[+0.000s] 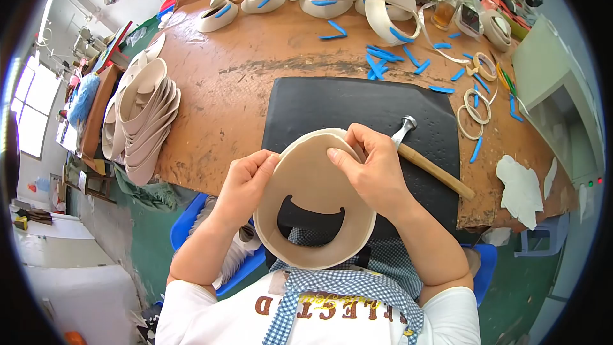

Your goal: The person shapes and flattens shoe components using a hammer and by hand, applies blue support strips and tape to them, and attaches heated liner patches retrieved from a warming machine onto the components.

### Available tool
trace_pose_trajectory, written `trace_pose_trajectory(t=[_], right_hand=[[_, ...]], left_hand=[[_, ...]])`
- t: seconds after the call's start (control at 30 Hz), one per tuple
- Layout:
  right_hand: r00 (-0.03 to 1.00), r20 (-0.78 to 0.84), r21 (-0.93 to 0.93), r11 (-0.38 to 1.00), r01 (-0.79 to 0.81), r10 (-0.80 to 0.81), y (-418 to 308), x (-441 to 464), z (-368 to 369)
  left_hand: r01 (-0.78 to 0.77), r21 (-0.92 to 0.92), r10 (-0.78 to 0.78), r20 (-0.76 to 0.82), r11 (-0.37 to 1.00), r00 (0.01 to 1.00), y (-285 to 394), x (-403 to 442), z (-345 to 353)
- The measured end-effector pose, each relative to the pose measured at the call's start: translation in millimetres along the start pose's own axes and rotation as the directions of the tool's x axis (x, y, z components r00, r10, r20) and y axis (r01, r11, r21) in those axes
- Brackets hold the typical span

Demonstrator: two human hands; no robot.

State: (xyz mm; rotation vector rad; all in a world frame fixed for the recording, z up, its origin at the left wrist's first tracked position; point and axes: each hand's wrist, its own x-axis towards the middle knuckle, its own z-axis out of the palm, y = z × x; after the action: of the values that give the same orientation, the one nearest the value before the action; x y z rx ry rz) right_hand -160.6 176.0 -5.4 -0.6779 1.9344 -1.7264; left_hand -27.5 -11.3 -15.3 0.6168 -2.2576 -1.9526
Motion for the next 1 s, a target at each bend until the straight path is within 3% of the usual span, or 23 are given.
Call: trace_pose_trajectory(t=[0.1,0.2,0.4,0.5,0.63,0.8,0.93,1.0], right_hand=[[1.000,0.004,-0.073,0.997,0.012,-0.012,-5.8,-0.8,-2.5],[0.999,0.031,-0.018,0.999,0.033,-0.032,-2.2,-1.6,-1.4],[0.996,0.033,0.237,0.968,0.077,-0.088,0.9,-3.6,6.5],[1.000,0.008,0.393,0.920,0.015,-0.020,-11.1,-5.6,6.9],[0.982,0.172,0.263,0.956,-0.126,0.082,-14.2,-2.7,-4.5],[0.928,0.369,0.246,0.958,-0.144,0.045,-3.2,0.5,4.4],[0.921,0.385,0.330,0.923,-0.195,0.057,6.5,4.3,12.4],[0.947,0.319,0.268,0.953,-0.138,0.048,9.9,-1.6,13.1]], left_hand=[[0.098,-0.175,-0.086,0.077,0.980,0.993,3.0,-1.5,-3.8],[0.116,-0.166,-0.094,0.133,0.979,0.987,16.8,-5.7,3.0],[0.108,-0.167,-0.094,0.091,0.980,0.991,8.5,-4.3,-4.9],[0.125,-0.163,-0.114,0.076,0.979,0.991,7.3,-6.5,-2.5],[0.124,-0.161,-0.105,0.121,0.979,0.987,8.5,-5.6,-6.0],[0.038,-0.145,-0.006,0.211,0.989,0.977,27.6,6.4,-4.9],[0.050,-0.016,-0.044,0.265,0.999,0.963,34.1,17.0,-6.2],[-0.002,0.024,-0.003,0.214,1.000,0.977,30.9,18.2,-4.2]])
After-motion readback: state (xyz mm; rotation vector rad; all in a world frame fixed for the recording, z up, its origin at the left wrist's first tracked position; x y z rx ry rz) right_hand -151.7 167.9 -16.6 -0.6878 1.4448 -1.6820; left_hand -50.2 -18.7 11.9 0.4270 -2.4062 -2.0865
